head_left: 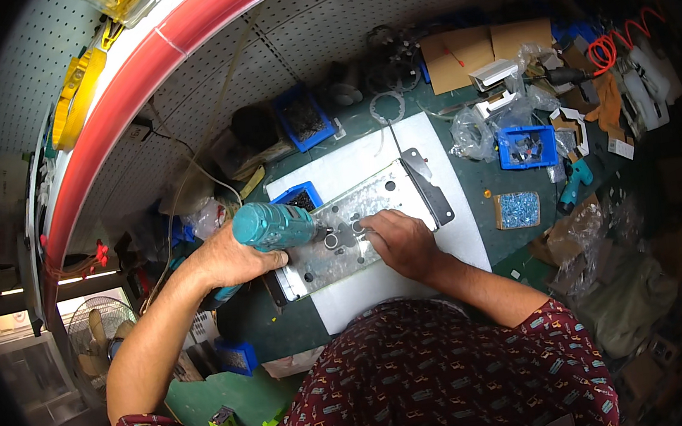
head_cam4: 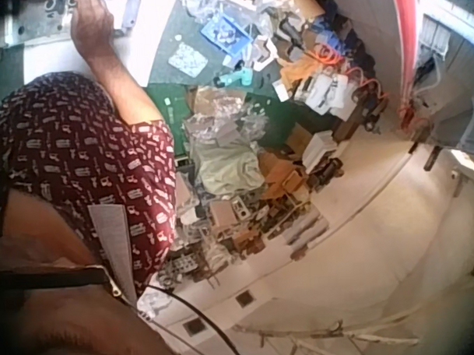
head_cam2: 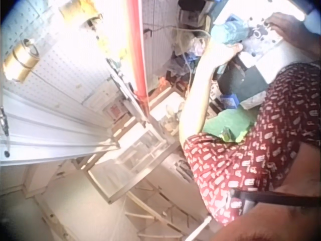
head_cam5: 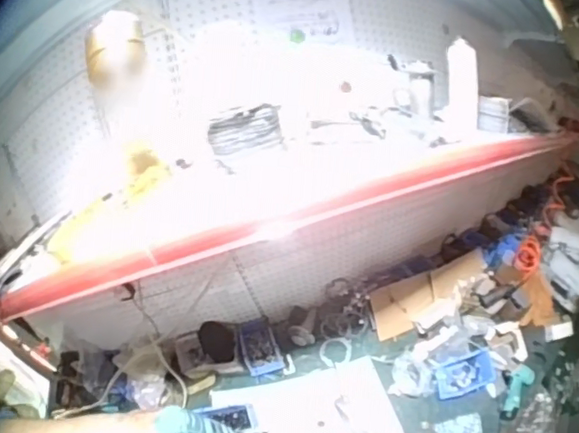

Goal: The person assembles a green electronic device on a workbench. They use a cordless drill to fasten screws into the device's casing, flip the device to access different sides, and place the finished unit into a cardboard box.

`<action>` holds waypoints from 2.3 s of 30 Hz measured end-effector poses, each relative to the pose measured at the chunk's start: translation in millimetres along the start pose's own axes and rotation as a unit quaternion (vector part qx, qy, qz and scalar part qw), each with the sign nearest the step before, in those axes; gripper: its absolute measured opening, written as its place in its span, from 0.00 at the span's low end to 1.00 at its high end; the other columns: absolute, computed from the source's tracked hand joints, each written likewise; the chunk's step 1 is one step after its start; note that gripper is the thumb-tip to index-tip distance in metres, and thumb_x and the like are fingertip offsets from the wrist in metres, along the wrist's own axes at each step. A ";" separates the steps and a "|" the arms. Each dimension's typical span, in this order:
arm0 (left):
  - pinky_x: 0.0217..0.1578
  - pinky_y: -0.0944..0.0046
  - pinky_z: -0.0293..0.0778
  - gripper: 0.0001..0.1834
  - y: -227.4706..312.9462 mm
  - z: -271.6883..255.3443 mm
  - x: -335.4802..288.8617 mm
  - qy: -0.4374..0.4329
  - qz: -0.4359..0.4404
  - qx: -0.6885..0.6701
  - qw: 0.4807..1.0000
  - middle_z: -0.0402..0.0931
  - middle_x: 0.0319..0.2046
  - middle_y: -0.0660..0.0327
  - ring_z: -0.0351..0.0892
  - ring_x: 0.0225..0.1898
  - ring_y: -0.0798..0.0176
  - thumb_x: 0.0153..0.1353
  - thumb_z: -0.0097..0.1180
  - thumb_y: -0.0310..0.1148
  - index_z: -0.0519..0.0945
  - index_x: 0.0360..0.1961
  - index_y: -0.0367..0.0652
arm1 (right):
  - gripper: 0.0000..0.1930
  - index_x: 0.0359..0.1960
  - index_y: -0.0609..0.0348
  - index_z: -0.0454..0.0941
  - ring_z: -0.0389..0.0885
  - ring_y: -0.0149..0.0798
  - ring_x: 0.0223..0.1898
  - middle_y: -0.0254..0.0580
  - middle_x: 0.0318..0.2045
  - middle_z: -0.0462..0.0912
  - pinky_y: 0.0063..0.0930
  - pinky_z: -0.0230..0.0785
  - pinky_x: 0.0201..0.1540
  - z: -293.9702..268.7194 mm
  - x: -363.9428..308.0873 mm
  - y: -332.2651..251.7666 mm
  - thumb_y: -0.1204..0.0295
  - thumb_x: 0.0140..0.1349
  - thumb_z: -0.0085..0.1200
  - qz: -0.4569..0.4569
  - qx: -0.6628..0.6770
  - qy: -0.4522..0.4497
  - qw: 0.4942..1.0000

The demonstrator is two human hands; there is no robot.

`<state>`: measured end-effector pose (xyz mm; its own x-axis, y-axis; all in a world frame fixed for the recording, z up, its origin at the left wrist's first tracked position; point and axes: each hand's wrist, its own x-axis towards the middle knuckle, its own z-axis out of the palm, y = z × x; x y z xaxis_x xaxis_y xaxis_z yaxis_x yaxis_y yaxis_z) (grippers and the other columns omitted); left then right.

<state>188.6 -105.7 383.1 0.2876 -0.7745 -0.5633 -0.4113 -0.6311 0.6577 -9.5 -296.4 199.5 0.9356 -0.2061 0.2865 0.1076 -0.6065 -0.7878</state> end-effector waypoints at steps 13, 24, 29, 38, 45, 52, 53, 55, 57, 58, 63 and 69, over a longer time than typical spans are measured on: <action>0.51 0.60 0.80 0.19 -27.2 62.6 -72.8 0.105 -0.092 -0.108 0.984 0.87 0.45 0.58 0.83 0.45 0.63 0.64 0.70 0.34 0.84 0.55 0.42 | 0.07 0.44 0.61 0.79 0.84 0.54 0.38 0.49 0.34 0.82 0.45 0.79 0.40 -0.3 4.5 -3.6 0.75 0.66 0.54 0.010 -0.005 -0.004 1.000; 0.50 0.58 0.81 0.19 -15.1 53.3 -53.6 0.064 -0.078 -0.029 0.995 0.88 0.42 0.54 0.86 0.43 0.57 0.62 0.69 0.33 0.84 0.53 0.40 | 0.08 0.45 0.61 0.78 0.84 0.54 0.38 0.50 0.35 0.82 0.46 0.79 0.41 -1.6 4.0 -3.0 0.76 0.67 0.53 0.010 0.007 -0.010 1.000; 0.49 0.58 0.81 0.20 -11.0 43.0 -45.4 0.051 -0.046 -0.038 0.997 0.88 0.42 0.54 0.86 0.43 0.58 0.61 0.70 0.32 0.84 0.54 0.41 | 0.08 0.46 0.61 0.79 0.85 0.54 0.39 0.49 0.36 0.83 0.47 0.79 0.41 -1.7 2.5 -2.2 0.75 0.67 0.53 0.015 0.008 -0.010 1.000; 0.51 0.57 0.80 0.20 -3.6 36.8 -41.2 0.055 -0.056 -0.040 0.996 0.87 0.42 0.53 0.86 0.44 0.57 0.60 0.72 0.34 0.84 0.52 0.41 | 0.08 0.45 0.61 0.79 0.85 0.53 0.39 0.49 0.36 0.83 0.46 0.80 0.41 1.1 2.8 -1.3 0.75 0.66 0.54 0.007 0.001 0.002 1.000; 0.53 0.50 0.80 0.21 19.6 23.4 -25.6 -0.005 -0.162 0.150 0.975 0.87 0.38 0.51 0.86 0.45 0.46 0.53 0.74 0.47 0.87 0.42 0.45 | 0.07 0.44 0.61 0.79 0.84 0.53 0.38 0.48 0.35 0.82 0.46 0.79 0.40 -0.7 1.7 -4.9 0.75 0.67 0.52 0.013 0.001 -0.008 1.000; 0.56 0.53 0.78 0.22 18.4 37.6 -19.8 0.010 -0.083 0.076 0.994 0.86 0.47 0.54 0.85 0.49 0.50 0.59 0.70 0.38 0.85 0.54 0.47 | 0.09 0.46 0.60 0.79 0.84 0.54 0.39 0.49 0.37 0.82 0.46 0.79 0.41 2.0 -12.9 -7.6 0.74 0.65 0.55 0.012 -0.004 -0.006 1.000; 0.56 0.55 0.78 0.22 14.7 41.3 -24.1 0.036 -0.058 0.037 0.997 0.85 0.51 0.54 0.84 0.50 0.50 0.59 0.71 0.34 0.85 0.55 0.46 | 0.10 0.47 0.60 0.79 0.84 0.54 0.40 0.50 0.38 0.83 0.46 0.79 0.42 3.3 -13.7 -8.4 0.74 0.65 0.56 0.018 0.006 -0.006 1.000; 0.56 0.57 0.77 0.24 6.4 52.2 -36.5 0.042 -0.074 0.020 0.996 0.85 0.51 0.53 0.83 0.50 0.56 0.61 0.69 0.32 0.82 0.60 0.43 | 0.11 0.47 0.60 0.79 0.85 0.53 0.42 0.50 0.40 0.83 0.45 0.79 0.43 3.4 -14.2 -9.6 0.73 0.64 0.58 0.031 0.027 -0.010 0.999; 0.55 0.59 0.78 0.26 -4.1 67.9 -55.5 0.051 -0.093 -0.065 0.992 0.86 0.50 0.53 0.83 0.49 0.60 0.62 0.69 0.32 0.80 0.61 0.42 | 0.12 0.48 0.59 0.80 0.86 0.50 0.41 0.48 0.40 0.85 0.42 0.80 0.42 3.7 -12.2 -10.9 0.72 0.63 0.62 0.065 -0.009 -0.034 0.997; 0.54 0.61 0.78 0.26 -11.4 77.2 -68.6 0.075 -0.076 -0.061 0.992 0.86 0.49 0.53 0.83 0.48 0.63 0.63 0.70 0.32 0.80 0.62 0.41 | 0.13 0.48 0.59 0.80 0.86 0.49 0.39 0.47 0.38 0.85 0.42 0.80 0.41 3.8 -10.6 -11.7 0.72 0.62 0.64 0.065 -0.005 -0.037 0.997; 0.37 0.53 0.79 0.10 -66.9 181.8 -152.4 0.394 -0.006 0.076 0.916 0.85 0.32 0.57 0.85 0.32 0.52 0.59 0.71 0.33 0.86 0.41 0.43 | 0.15 0.48 0.60 0.80 0.84 0.41 0.31 0.42 0.33 0.85 0.37 0.79 0.36 3.7 -8.0 -16.4 0.71 0.61 0.67 0.112 0.002 -0.055 0.992; 0.45 0.48 0.80 0.25 -204.5 322.6 -151.5 0.507 -0.153 -0.042 0.848 0.85 0.39 0.50 0.86 0.41 0.44 0.54 0.73 0.37 0.81 0.50 0.40 | 0.19 0.48 0.61 0.80 0.81 0.33 0.28 0.37 0.30 0.85 0.30 0.77 0.33 10.0 -10.9 -14.6 0.66 0.60 0.70 0.152 -0.008 -0.050 0.987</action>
<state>-49.9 154.4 172.7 0.9821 -0.1868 -0.0230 -0.1334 -0.7769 0.6153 -17.9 -277.6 202.5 0.9527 -0.3034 -0.0181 -0.1879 -0.5411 -0.8197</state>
